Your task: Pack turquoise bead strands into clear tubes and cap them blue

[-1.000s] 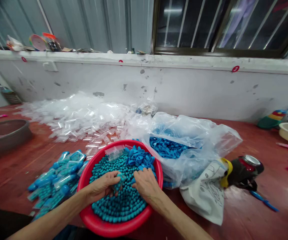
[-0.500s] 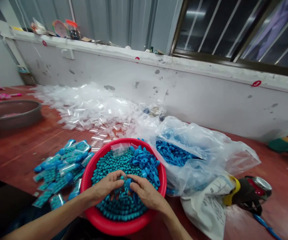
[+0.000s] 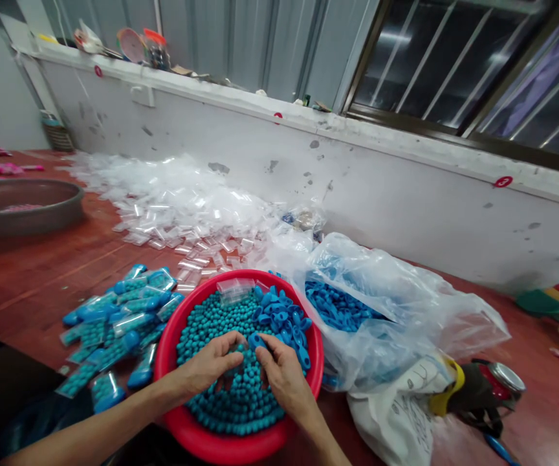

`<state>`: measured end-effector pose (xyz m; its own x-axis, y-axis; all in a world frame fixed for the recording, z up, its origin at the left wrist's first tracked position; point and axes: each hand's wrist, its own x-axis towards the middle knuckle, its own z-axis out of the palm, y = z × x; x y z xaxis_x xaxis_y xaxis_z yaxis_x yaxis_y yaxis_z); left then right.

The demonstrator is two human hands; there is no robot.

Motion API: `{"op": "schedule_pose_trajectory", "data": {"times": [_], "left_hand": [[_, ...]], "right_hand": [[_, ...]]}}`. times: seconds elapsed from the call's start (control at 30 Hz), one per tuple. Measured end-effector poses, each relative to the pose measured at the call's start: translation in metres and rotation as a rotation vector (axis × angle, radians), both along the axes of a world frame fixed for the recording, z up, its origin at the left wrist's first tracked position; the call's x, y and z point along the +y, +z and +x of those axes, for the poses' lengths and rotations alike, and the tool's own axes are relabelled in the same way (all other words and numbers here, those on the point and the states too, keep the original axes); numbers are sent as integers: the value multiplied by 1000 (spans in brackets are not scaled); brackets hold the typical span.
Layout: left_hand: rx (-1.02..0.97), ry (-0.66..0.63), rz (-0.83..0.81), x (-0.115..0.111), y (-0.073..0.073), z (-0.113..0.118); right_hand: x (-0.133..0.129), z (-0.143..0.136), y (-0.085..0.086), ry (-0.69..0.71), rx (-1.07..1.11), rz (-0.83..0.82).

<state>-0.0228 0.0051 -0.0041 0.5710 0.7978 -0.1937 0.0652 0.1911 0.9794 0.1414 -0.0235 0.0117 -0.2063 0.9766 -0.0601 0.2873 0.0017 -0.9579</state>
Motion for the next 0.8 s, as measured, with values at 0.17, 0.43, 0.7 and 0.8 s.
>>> {"op": "schedule_pose_trajectory", "data": {"times": [0.17,0.43,0.7,0.8], "left_hand": [[-38,56,36,-3,5,3],[-38,101,-2,-6,5,3],[0,112,-5,-9,7,5],[-16,98,-18,-9,6,4]], "right_hand": [[-1,-9,4,-17,-22,61],[-1,-8,-12,-129,103,-36],[-4,-8,4,-80,-96,96],[-4,-10,1,-106,-120,99]]}}
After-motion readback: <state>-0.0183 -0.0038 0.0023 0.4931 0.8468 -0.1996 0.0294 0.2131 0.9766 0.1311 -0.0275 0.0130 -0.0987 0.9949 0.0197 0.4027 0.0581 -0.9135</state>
